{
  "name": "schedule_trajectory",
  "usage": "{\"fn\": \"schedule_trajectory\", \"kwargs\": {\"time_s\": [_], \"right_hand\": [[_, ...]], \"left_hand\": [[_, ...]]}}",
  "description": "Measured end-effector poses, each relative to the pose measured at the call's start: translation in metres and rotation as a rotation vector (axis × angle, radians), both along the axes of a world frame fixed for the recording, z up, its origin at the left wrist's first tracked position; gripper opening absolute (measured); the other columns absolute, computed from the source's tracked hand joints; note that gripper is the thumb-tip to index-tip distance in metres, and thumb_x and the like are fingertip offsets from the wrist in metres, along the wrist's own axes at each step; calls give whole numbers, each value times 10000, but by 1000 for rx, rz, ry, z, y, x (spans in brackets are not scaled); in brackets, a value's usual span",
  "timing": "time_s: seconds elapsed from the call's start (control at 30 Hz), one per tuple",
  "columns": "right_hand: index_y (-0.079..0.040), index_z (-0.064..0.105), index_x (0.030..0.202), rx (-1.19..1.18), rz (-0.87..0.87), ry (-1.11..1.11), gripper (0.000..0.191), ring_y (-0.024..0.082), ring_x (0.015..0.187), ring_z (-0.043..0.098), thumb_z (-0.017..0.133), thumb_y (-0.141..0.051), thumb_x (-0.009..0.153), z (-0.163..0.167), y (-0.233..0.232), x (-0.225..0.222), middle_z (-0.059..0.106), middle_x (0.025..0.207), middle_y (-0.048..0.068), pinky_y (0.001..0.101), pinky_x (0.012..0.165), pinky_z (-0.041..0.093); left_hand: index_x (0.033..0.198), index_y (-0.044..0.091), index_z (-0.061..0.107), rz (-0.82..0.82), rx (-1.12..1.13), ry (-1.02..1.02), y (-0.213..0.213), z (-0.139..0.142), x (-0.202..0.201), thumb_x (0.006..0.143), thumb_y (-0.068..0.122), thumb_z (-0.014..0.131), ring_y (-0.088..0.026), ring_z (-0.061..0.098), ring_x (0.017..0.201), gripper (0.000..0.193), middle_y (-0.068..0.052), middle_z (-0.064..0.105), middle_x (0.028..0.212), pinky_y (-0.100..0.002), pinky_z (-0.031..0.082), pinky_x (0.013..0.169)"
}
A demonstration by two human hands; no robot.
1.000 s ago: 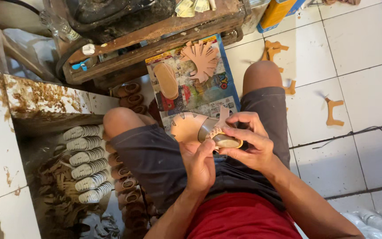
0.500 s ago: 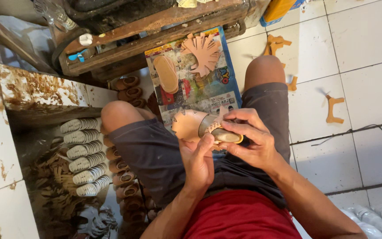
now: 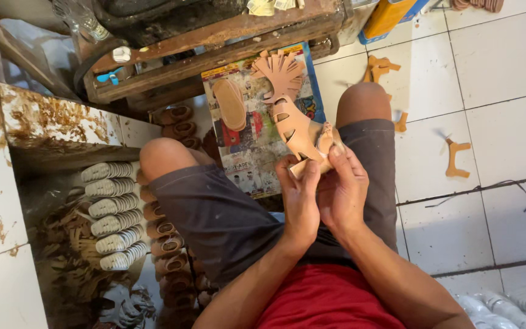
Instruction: The person assembles wooden slippers by hand. They pick up a sole and a star-shaped upper, press them together, and then attach a small heel piece to the back of the sole. The finished slippers are placed on a nearby shelf.
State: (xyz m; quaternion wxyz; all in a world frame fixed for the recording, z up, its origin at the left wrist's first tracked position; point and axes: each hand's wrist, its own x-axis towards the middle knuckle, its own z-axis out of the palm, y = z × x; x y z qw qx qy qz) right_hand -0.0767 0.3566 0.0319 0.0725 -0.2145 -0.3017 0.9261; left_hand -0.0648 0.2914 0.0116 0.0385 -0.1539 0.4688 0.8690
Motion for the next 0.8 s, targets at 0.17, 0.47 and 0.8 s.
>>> {"fn": "schedule_trajectory", "kwargs": {"time_s": [0.17,0.47,0.8], "right_hand": [[-26,577,1224,46,1,87,219,174,1034,642,600,-173,1063,-4,-4,8,661,1140,84,364,940,547],[-17,601,1198,151,204,177,158,189,1113,611,620,-129,1088,-17,-5,14,649,1182,96,369,1022,494],[45,665,1250,1372,612,966,406,363,1124,594,780,-86,883,31,-42,-56,610,1210,223,421,934,504]], "left_hand": [[1221,40,476,69,140,39,-8,2,5,1007,74,694,-152,605,1089,307,-139,620,1191,-300,485,981],[1040,23,597,11,51,300,-58,25,-16,881,-80,734,-187,675,1155,235,-114,655,1248,-355,559,1004],[939,-20,726,-507,-819,112,-234,58,-57,794,72,856,-52,627,796,215,-22,722,867,-216,529,706]]}}
